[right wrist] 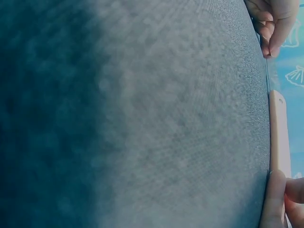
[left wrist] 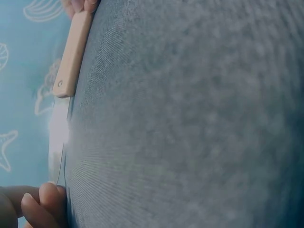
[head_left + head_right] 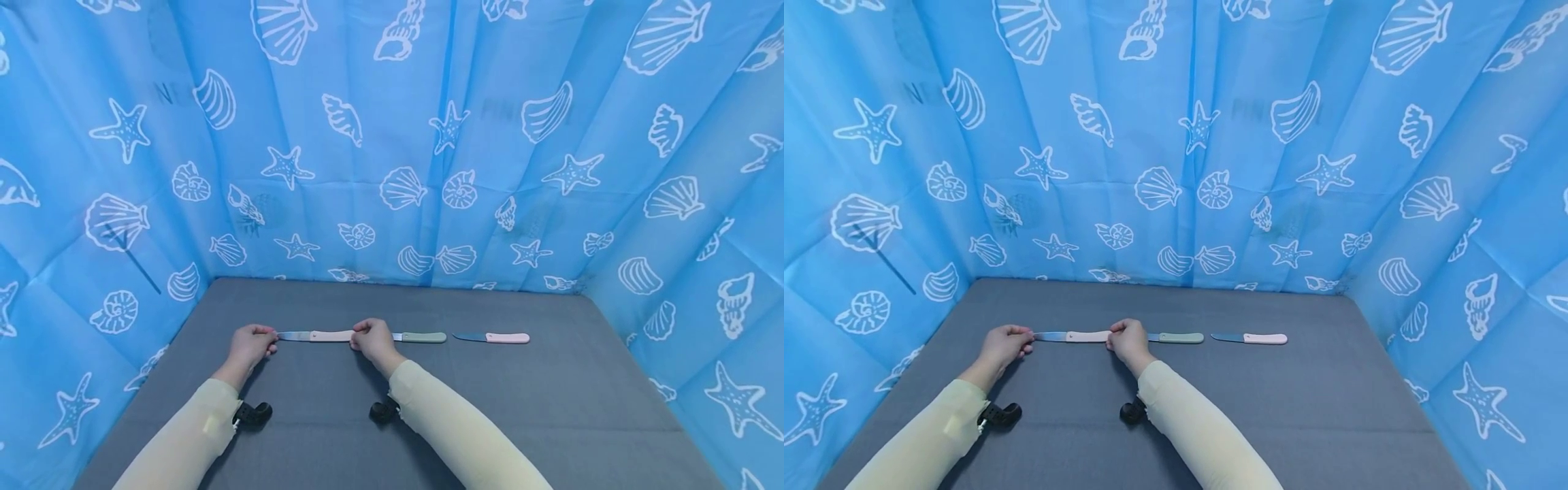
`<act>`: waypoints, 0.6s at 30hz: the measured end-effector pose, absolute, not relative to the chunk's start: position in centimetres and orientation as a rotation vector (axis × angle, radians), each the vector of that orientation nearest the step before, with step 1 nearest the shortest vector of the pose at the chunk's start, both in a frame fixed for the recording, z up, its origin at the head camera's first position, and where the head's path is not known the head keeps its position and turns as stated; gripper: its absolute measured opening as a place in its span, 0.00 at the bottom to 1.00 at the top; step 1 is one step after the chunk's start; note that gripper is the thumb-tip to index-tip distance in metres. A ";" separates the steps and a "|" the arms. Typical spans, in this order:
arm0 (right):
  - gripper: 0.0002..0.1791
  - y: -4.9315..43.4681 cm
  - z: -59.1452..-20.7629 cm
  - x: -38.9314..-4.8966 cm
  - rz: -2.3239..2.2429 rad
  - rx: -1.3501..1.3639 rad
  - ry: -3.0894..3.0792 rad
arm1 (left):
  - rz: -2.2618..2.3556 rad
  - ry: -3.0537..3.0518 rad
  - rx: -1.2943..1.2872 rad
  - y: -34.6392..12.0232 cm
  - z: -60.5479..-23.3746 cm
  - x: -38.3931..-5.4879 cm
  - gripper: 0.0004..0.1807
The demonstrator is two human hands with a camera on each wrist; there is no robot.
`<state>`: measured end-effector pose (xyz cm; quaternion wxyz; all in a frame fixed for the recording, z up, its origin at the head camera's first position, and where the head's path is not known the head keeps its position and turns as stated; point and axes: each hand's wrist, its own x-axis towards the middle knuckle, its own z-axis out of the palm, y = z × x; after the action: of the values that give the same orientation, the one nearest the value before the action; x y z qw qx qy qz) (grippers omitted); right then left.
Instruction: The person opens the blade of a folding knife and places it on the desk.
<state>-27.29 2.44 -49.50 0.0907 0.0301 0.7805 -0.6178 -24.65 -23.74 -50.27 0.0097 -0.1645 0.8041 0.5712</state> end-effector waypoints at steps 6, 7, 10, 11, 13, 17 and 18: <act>0.06 2.5 -49.6 -27.3 -1.820 0.096 2.348 | 1.783 2.501 -0.537 -24.1 -50.6 -25.0 0.14; 0.06 2.5 -49.6 -27.3 -1.821 0.102 2.345 | 1.781 2.503 -0.542 -24.2 -50.6 -25.0 0.14; 0.05 2.6 -49.5 -27.3 -1.836 0.110 2.330 | 1.783 2.515 -0.558 -24.1 -50.6 -25.2 0.14; 0.05 2.6 -49.5 -27.3 -1.843 0.109 2.324 | 1.786 2.520 -0.560 -24.1 -50.6 -25.2 0.14; 0.05 2.6 -49.6 -27.4 -1.854 0.107 2.308 | 1.798 2.528 -0.568 -24.1 -50.5 -25.1 0.14; 0.05 2.8 -49.7 -27.3 -1.872 0.103 2.268 | 1.807 2.531 -0.598 -24.1 -50.5 -25.0 0.15; 0.05 2.8 -49.7 -27.2 -1.876 0.101 2.255 | 1.805 2.529 -0.604 -24.2 -50.4 -24.9 0.15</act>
<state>-27.22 2.85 -49.71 0.1032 0.0342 0.7643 -0.6357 -24.95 -24.18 -50.45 -0.0117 -0.1909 0.7989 0.5703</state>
